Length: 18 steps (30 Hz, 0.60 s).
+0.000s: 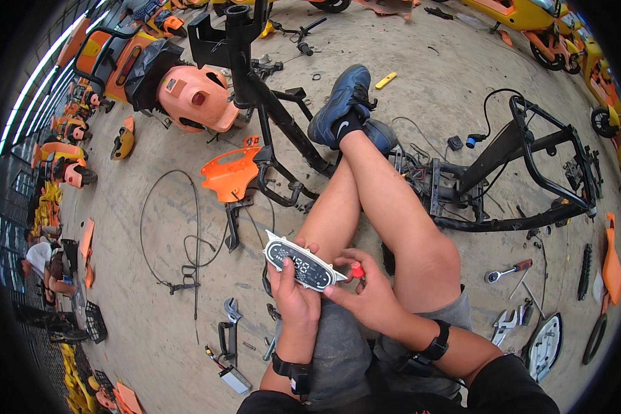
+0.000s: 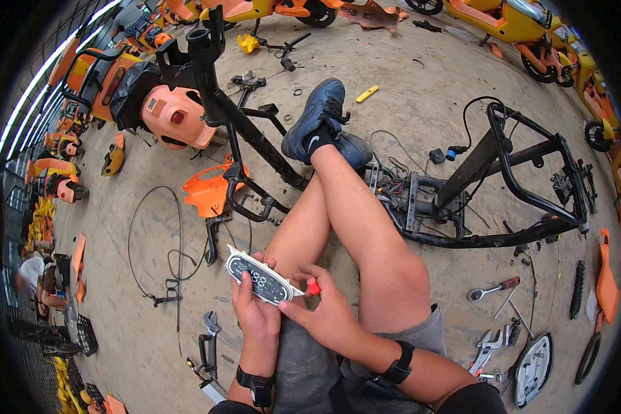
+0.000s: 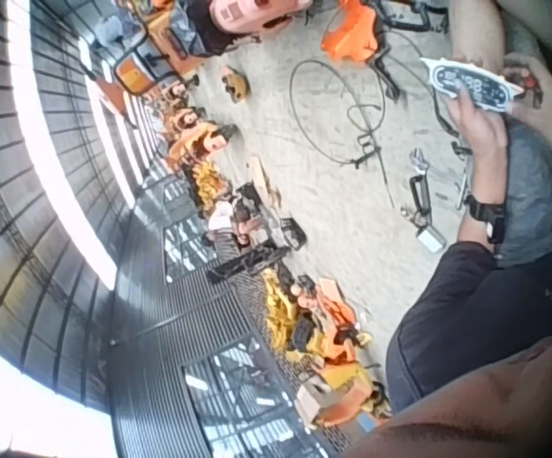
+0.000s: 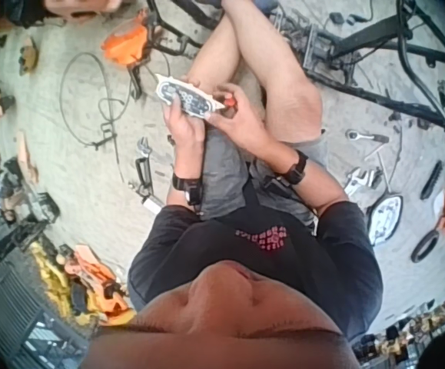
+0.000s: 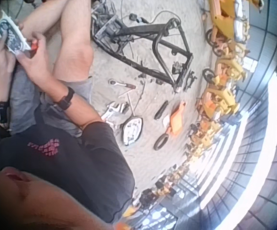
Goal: The person unscrews and removes a plastic cover from an electronic circuit board, then fits and secures a black casing onto the board.
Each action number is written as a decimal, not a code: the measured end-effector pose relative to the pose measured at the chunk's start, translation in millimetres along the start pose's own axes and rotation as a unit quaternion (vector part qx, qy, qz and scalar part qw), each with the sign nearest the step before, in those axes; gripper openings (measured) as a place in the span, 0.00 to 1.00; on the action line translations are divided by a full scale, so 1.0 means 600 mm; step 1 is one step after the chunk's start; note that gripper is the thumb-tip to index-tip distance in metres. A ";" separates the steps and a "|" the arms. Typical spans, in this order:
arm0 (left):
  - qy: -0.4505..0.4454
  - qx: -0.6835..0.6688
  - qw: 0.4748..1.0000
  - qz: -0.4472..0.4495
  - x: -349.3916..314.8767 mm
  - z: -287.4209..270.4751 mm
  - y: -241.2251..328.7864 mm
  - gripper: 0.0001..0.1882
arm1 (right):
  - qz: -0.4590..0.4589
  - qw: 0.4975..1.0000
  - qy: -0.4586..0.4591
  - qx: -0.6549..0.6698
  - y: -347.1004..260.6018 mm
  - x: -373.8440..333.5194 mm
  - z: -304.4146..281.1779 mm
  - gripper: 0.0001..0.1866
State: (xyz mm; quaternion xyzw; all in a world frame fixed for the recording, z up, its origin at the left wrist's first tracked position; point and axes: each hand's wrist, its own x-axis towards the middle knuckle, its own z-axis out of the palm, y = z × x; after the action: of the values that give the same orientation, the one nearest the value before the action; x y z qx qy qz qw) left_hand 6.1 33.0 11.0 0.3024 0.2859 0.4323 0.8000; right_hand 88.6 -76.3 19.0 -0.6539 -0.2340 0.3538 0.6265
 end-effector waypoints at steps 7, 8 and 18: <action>-0.026 0.025 0.999 0.004 -0.003 -0.001 -0.006 0.21 | 0.030 0.996 -0.030 0.074 0.031 0.006 0.005 0.23; -0.034 0.030 0.999 0.003 -0.003 -0.001 -0.006 0.21 | 0.031 0.995 -0.025 0.095 0.036 0.006 0.007 0.21; -0.105 0.034 0.994 -0.013 -0.008 0.004 -0.003 0.20 | 0.083 0.992 -0.003 0.090 0.002 0.003 -0.004 0.15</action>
State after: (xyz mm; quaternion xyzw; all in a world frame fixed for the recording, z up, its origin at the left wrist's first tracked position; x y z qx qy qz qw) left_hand 6.5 27.4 12.1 0.3696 0.2186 0.3780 0.8202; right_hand 91.3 -76.4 17.5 -0.6108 -0.1479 0.4264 0.6506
